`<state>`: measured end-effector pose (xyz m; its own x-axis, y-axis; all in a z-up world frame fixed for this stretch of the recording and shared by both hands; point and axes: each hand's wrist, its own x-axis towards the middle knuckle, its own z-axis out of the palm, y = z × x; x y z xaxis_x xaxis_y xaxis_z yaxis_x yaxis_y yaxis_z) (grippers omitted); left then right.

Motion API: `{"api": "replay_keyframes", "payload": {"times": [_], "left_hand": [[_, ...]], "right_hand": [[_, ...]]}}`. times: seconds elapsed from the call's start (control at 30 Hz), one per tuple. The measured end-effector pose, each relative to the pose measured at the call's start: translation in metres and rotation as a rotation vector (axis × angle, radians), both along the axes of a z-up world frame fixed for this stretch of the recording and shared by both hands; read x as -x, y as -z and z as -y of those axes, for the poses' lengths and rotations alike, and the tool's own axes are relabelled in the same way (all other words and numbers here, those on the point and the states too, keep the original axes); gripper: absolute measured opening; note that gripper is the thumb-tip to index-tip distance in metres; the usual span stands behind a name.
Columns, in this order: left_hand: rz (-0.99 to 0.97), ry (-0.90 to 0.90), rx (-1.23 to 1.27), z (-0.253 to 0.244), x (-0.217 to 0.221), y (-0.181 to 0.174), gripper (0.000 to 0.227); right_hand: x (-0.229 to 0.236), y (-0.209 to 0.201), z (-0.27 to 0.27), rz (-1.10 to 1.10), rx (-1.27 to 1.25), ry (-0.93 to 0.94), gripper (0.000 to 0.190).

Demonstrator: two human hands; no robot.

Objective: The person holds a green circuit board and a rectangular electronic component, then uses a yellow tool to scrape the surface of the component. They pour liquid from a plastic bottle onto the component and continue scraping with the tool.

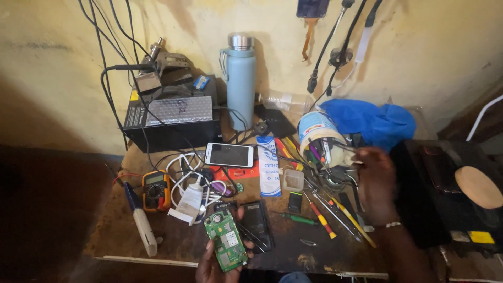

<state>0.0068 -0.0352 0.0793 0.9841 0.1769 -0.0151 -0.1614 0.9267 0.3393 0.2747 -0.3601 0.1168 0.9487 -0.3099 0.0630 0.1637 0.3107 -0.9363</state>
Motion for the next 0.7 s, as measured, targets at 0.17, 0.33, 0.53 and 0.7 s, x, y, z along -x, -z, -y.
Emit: {"api": "replay_keyframes", "payload": {"times": [0.17,0.33,0.53,0.7], "left_hand": [[0.037,0.01,0.039,0.002,0.001,-0.012,0.072],[0.071,-0.001,0.027,0.002,-0.002,-0.009,0.072],[0.045,0.007,0.015,0.001,-0.001,-0.011,0.07],[0.105,-0.026,0.05,0.001,-0.003,-0.01,0.068]], "right_hand": [[0.03,-0.072,-0.005,-0.026,-0.112,0.125,0.011],[0.051,-0.118,-0.024,-0.241,0.268,0.143,0.011],[0.021,-0.083,-0.025,-0.423,0.96,-0.084,0.045],[-0.029,-0.015,0.006,0.037,1.27,-0.015,0.028]]}}
